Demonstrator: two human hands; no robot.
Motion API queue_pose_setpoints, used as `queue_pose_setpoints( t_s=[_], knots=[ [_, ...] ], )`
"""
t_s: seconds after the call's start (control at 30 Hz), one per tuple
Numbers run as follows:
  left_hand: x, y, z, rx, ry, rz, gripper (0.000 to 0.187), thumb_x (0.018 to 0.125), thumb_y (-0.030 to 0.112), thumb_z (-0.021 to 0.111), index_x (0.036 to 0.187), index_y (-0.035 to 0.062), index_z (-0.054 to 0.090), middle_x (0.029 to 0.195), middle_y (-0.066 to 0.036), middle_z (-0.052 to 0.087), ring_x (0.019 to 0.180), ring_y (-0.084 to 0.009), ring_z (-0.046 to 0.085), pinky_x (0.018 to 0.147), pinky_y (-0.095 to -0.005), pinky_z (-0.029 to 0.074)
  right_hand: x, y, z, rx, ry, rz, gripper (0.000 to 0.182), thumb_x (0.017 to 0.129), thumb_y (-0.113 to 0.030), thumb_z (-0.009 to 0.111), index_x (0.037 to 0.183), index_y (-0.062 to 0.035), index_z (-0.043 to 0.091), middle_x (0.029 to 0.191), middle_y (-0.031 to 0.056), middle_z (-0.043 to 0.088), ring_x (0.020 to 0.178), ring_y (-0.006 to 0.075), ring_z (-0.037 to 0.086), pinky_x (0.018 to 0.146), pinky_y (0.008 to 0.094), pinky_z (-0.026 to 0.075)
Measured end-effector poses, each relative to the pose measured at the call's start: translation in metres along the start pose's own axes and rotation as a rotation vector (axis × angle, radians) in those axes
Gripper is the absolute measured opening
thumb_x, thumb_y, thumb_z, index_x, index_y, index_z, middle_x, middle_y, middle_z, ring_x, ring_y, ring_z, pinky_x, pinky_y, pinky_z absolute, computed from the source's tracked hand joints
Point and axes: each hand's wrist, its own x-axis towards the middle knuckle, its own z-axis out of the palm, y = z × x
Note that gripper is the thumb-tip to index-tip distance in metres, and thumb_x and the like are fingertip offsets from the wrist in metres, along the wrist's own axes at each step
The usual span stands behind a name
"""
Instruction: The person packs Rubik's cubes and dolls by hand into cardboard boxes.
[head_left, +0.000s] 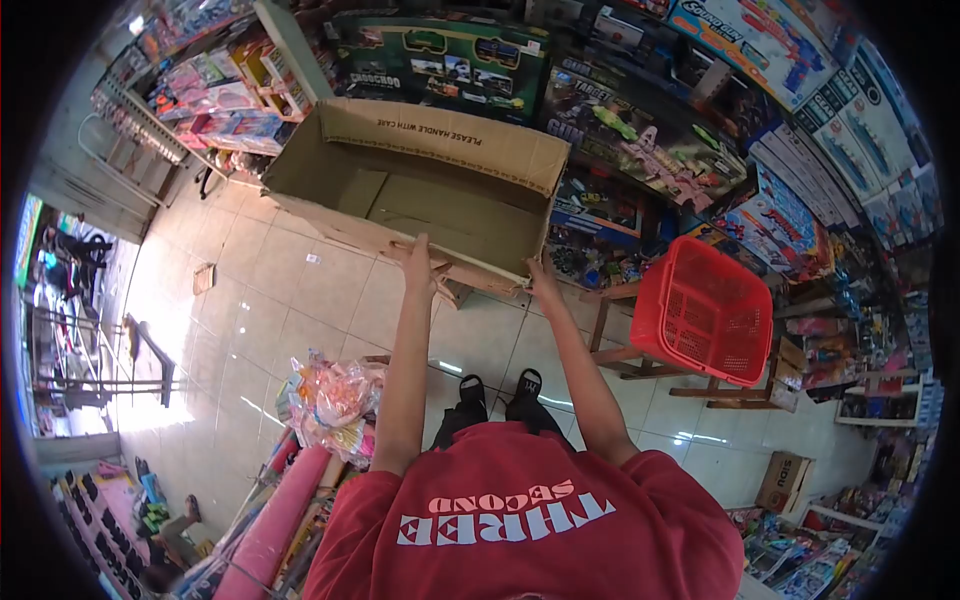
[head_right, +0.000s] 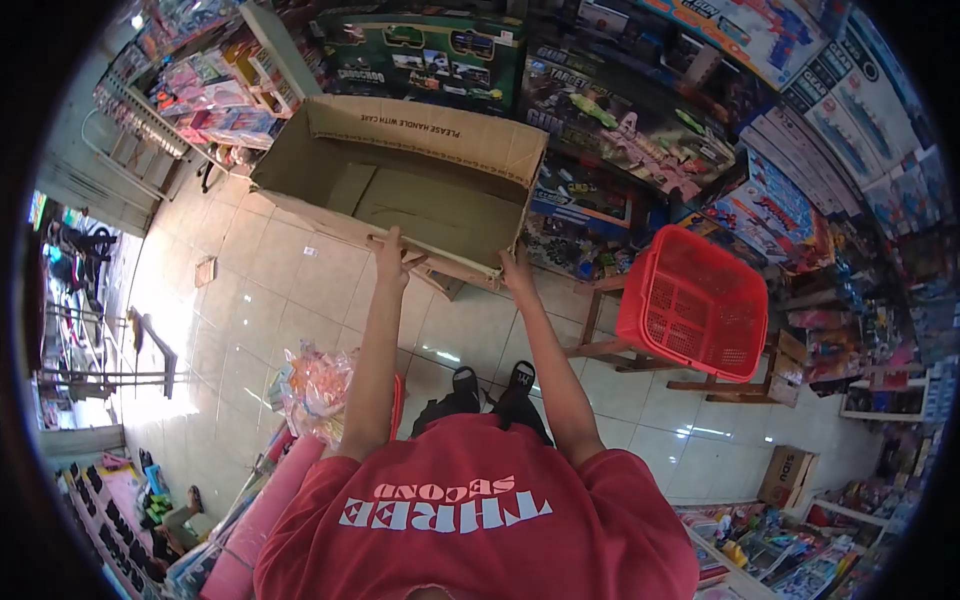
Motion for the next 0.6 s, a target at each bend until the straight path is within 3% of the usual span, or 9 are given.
queue_pose_setpoints(
  t_s=[0.1,0.2,0.3,0.4,0.5,0.6],
  knots=[
    [0.003,-0.002,-0.012,0.014,-0.053,-0.02,0.094,0.084,0.019,0.058,0.14,0.0171,-0.018,0.135,-0.023,0.023,0.117,-0.0419,0.039,0.074,-0.0582,0.053,0.0,0.011,-0.008,-0.007,-0.083,-0.013,0.076,0.086,-0.039,0.053,0.146,-0.0168,0.013,0.144,0.0131,0.028,0.125,0.0294,0.039,0.09,0.0441,0.043],
    [-0.012,0.0,-0.025,0.02,-0.031,0.053,0.083,0.085,0.014,0.054,0.141,0.0154,-0.008,0.128,-0.022,0.033,0.111,-0.0369,0.046,0.073,-0.0572,0.053,-0.008,0.026,-0.008,-0.171,-0.037,-0.089,0.073,0.087,-0.036,0.053,0.144,-0.0104,0.016,0.142,0.0138,0.029,0.122,0.0292,0.042,0.09,0.0424,0.043],
    [-0.044,0.004,-0.039,0.075,-0.048,0.149,0.073,0.085,0.013,0.053,0.141,0.0124,0.006,0.123,-0.02,0.039,0.106,-0.0324,0.051,0.071,-0.054,0.055,-0.031,0.039,-0.005,-0.29,-0.141,-0.153,0.073,0.087,-0.039,0.053,0.142,-0.006,0.019,0.141,0.0162,0.029,0.125,0.0289,0.038,0.092,0.0424,0.041],
    [-0.075,0.008,-0.052,0.116,-0.006,0.213,0.065,0.085,0.011,0.051,0.14,0.0109,0.016,0.123,-0.017,0.042,0.104,-0.029,0.054,0.07,-0.0501,0.056,-0.08,0.015,-0.004,-0.021,-0.204,0.127,0.077,0.084,-0.043,0.056,0.14,-0.0053,0.019,0.141,0.0168,0.028,0.128,0.0271,0.033,0.096,0.0406,0.037],
    [-0.105,0.016,-0.06,0.129,0.011,0.243,0.069,0.081,0.004,0.05,0.142,0.0101,0.018,0.127,-0.013,0.041,0.109,-0.0238,0.051,0.076,-0.0383,0.055,-0.089,0.002,-0.022,0.064,-0.229,0.206,0.089,0.082,-0.049,0.058,0.142,0.0011,0.014,0.143,0.0211,0.024,0.132,0.0298,0.028,0.103,0.0373,0.03],
    [-0.141,0.028,-0.062,0.118,0.025,0.272,0.067,0.078,0.001,0.049,0.14,0.0047,0.024,0.127,-0.012,0.042,0.108,-0.0213,0.05,0.085,-0.0342,0.049,-0.069,-0.012,-0.04,-0.124,-0.068,-0.114,0.091,0.083,-0.048,0.059,0.142,0.0005,0.011,0.142,0.0199,0.026,0.132,0.0272,0.028,0.102,0.0356,0.031]
  ],
)
